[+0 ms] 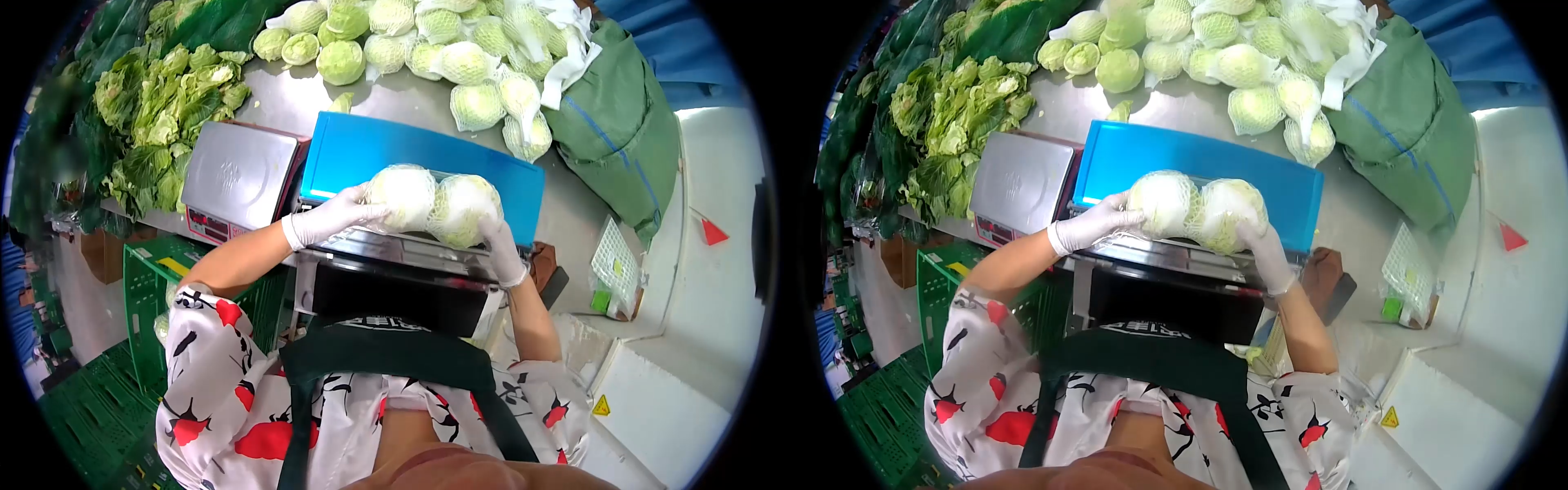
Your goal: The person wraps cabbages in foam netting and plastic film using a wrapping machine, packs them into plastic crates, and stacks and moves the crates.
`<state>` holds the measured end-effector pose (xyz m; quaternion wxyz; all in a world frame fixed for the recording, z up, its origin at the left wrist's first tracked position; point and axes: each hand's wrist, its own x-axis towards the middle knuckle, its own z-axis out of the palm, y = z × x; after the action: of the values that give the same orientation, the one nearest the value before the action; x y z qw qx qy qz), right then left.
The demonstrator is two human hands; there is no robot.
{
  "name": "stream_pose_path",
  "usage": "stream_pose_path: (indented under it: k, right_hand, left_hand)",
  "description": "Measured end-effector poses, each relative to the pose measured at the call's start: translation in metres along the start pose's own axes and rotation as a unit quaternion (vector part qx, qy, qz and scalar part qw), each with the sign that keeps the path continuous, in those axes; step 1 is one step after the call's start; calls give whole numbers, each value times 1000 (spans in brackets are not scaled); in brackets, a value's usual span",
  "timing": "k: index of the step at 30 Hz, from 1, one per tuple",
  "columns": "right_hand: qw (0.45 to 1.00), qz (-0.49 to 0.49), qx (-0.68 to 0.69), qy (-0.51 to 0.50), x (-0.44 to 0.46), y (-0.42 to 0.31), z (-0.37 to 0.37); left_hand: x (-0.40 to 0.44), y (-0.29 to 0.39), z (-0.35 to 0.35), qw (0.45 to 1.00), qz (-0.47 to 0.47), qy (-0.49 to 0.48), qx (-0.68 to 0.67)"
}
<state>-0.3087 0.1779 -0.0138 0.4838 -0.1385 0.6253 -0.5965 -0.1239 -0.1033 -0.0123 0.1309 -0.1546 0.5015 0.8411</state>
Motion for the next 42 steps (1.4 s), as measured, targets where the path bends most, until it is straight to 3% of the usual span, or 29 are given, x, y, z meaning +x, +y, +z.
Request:
stream_pose_path:
  k: [2, 8, 10, 12, 13, 17, 20, 21, 22, 23, 24, 25, 26, 27, 28, 30, 31, 32, 33, 34, 36, 39, 41, 42]
  right_hand:
    - [1000, 21, -9, 12, -32, -8, 20]
    - [973, 231, 1, -23, -154, 23, 60]
    - [965, 257, 38, -41, -161, 41, 73]
    - [960, 263, 85, -51, -154, 65, 76]
    - [948, 310, 50, -56, -145, 59, 75]
    - [945, 282, 128, -109, -115, 67, 80]
    - [910, 342, 222, -78, -122, 53, 74]
    - [888, 372, 265, -52, -130, 71, 56]
    - [865, 399, 304, -27, -139, 84, 44]
    - [921, 284, 260, -58, -156, 88, 43]
    - [977, 187, 35, -96, -166, 96, 38]
    - [983, 143, -96, -55, -175, 103, 43]
    - [967, 112, -230, -7, -184, 110, 48]
    - [948, 141, -263, 114, -191, 118, 64]
    - [899, 12, -405, 163, -194, 168, 49]
    - [925, -16, -290, 246, -190, 182, 52]
    - [862, -147, -409, 262, -180, 154, 57]
    - [768, -270, -513, 273, -174, 126, 61]
    - [939, -52, -122, 318, -176, 129, 53]
    - [944, -39, -146, 294, -177, 107, 55]
    - [948, 178, 136, 227, -193, 102, 35]
    - [913, 261, 290, 115, -225, 106, 6]
    - [966, 149, 115, 179, -225, 115, 16]
    - [971, 134, 73, 186, -229, 111, 30]
  left_hand:
    - [-24, -2, 17, 994, -62, -40, -80]
    - [-113, -67, 44, 949, -259, -138, -114]
    - [-123, -81, 52, 931, -313, -142, -121]
    - [-117, -105, 51, 936, -296, -119, -151]
    - [-110, -118, 41, 929, -313, -136, -141]
    - [-104, -134, 35, 904, -361, -78, -216]
    - [-119, -92, 52, 916, -288, -52, -275]
    - [-124, -103, 44, 881, -253, -72, -394]
    - [-133, -117, 37, 940, -217, -35, -261]
    - [-145, -133, 35, 977, -175, 4, -124]
    - [-155, -149, 35, 990, -130, 44, 17]
    - [-162, -165, 37, 992, -70, 61, 87]
    - [-169, -175, 40, 984, -9, 77, 160]
    - [-170, -176, 46, 941, 41, 148, 301]
    - [-169, -164, 52, 894, 77, 186, 401]
    - [-163, -150, 53, 861, 126, 264, 416]
    - [-163, -129, 67, 905, 94, 306, 281]
    - [-160, -119, 73, 908, 106, 325, 243]
    - [-157, -117, 68, 914, 112, 340, 188]
    - [-153, -118, 60, 919, 117, 353, 133]
    - [-160, -136, 35, 952, 65, 300, 19]
    - [-204, -154, 8, 962, -62, 215, -155]
    - [-214, -163, 3, 935, -52, 253, -243]
    - [-209, -148, 26, 907, -64, 353, -220]
